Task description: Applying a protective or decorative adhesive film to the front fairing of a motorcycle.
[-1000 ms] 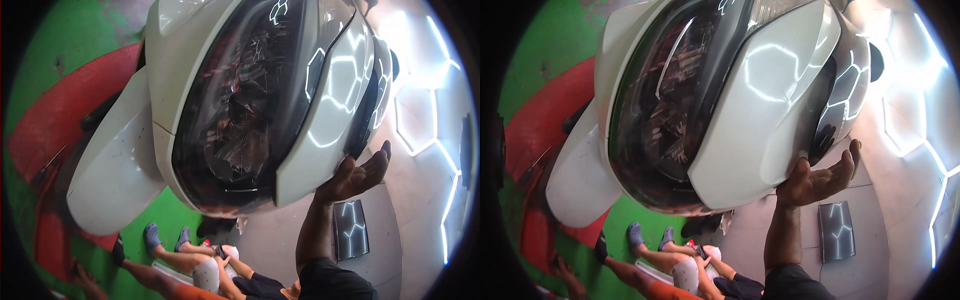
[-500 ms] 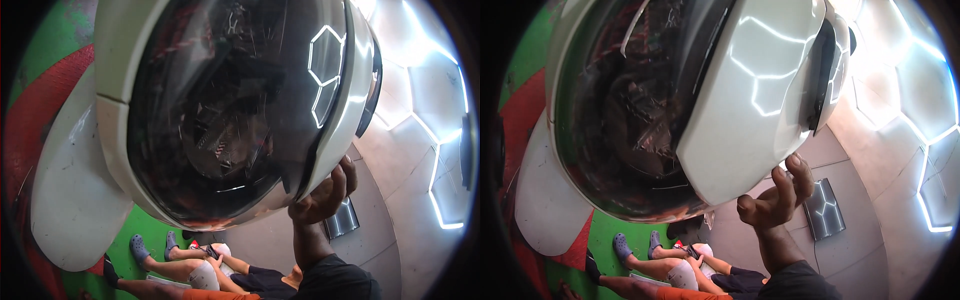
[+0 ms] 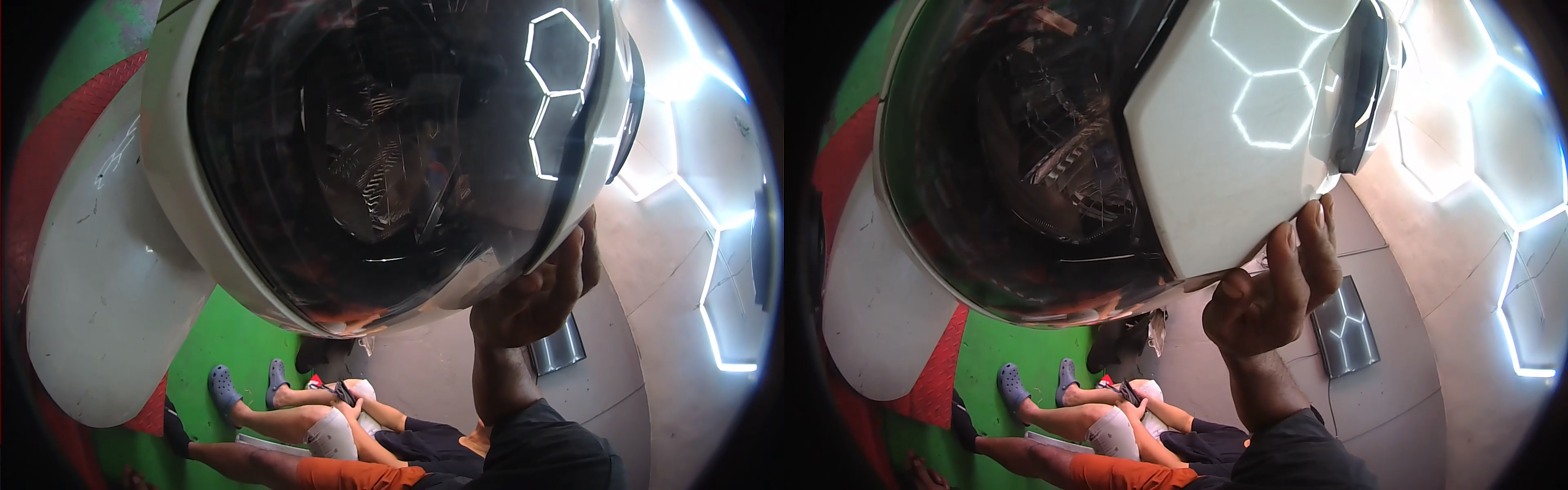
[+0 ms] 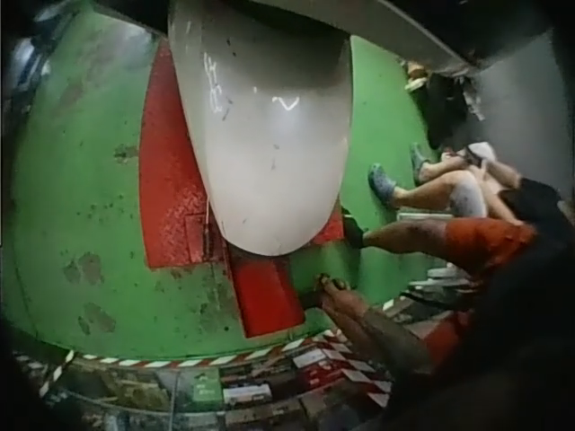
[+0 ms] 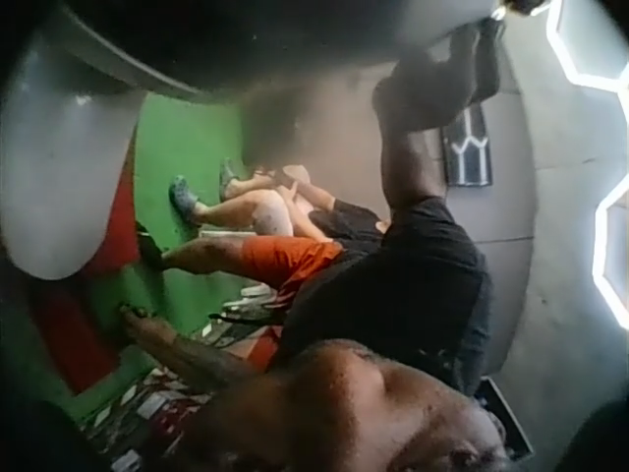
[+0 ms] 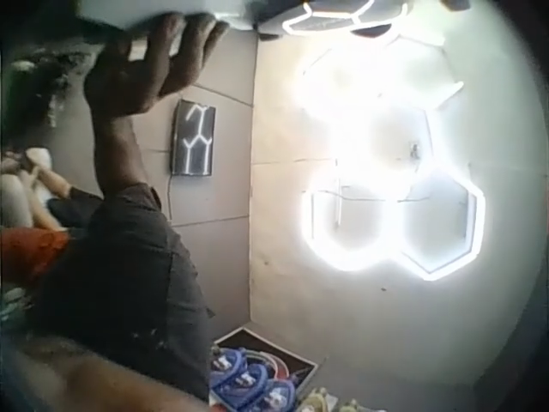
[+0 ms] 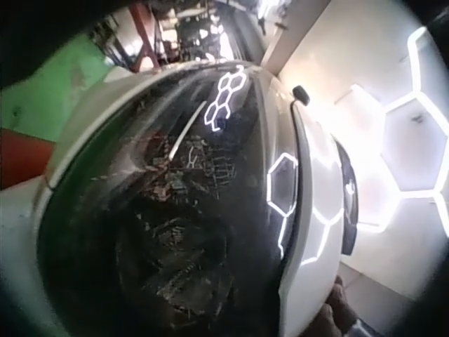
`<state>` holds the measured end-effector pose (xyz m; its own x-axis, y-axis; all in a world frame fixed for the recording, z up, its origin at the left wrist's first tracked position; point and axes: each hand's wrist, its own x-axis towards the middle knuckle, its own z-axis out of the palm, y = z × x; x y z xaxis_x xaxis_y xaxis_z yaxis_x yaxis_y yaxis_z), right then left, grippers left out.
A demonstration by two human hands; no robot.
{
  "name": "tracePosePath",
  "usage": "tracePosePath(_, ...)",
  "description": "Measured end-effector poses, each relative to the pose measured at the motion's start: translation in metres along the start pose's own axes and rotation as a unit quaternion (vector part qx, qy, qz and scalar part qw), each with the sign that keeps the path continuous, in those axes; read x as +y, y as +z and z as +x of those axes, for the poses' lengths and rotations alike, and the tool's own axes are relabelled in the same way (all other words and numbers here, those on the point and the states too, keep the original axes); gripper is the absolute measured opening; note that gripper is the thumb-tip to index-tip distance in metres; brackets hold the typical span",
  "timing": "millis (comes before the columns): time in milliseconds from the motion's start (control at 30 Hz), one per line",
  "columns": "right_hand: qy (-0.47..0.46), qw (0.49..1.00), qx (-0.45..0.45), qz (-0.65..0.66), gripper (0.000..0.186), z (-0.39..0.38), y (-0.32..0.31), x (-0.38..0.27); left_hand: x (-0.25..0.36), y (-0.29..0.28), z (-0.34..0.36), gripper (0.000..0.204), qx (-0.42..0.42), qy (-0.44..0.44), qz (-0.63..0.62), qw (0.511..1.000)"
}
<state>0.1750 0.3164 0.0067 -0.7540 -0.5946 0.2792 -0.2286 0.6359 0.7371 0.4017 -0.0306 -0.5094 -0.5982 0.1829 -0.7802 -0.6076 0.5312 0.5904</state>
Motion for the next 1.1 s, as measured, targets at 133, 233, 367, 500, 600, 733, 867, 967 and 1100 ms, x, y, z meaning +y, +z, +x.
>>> tracePosePath(133,0.006,1.000,-0.013,0.004,0.048,0.001,0.007,-0.010,0.041,-0.010,-0.004,0.046,-0.008,-0.071,-0.108,0.992)
tracePosePath(233,0.028,0.999,0.015,0.025,0.053,0.004,0.014,-0.018,0.032,-0.004,-0.004,0.047,-0.012,-0.099,-0.152,0.983)
tracePosePath(367,0.035,0.998,0.026,0.049,0.059,-0.003,0.023,-0.022,0.038,0.001,-0.010,0.047,0.008,-0.038,-0.122,0.992)
tracePosePath(500,0.011,1.000,-0.018,0.000,0.061,-0.012,0.021,-0.020,0.053,0.000,-0.014,0.049,0.003,-0.087,-0.142,0.986)
tracePosePath(600,-0.004,0.994,0.034,0.103,0.052,-0.021,0.027,-0.026,0.073,-0.007,-0.016,0.049,0.036,-0.067,-0.182,0.980)
tracePosePath(733,-0.003,0.994,0.044,0.100,0.050,-0.034,0.022,-0.039,0.123,-0.021,-0.026,0.063,0.063,-0.177,-0.370,0.910)
tracePosePath(867,0.030,0.995,0.044,0.079,0.052,-0.043,0.018,-0.040,0.085,-0.003,-0.005,0.069,0.014,-0.139,-0.376,0.916)
tracePosePath(967,0.067,0.995,0.001,0.069,0.059,-0.040,0.010,-0.044,0.119,-0.006,-0.020,0.069,0.099,-0.173,-0.381,0.903)
tracePosePath(1100,0.081,0.995,-0.035,0.047,0.071,-0.034,0.002,-0.040,0.109,-0.012,-0.015,0.063,0.047,-0.117,-0.392,0.911)
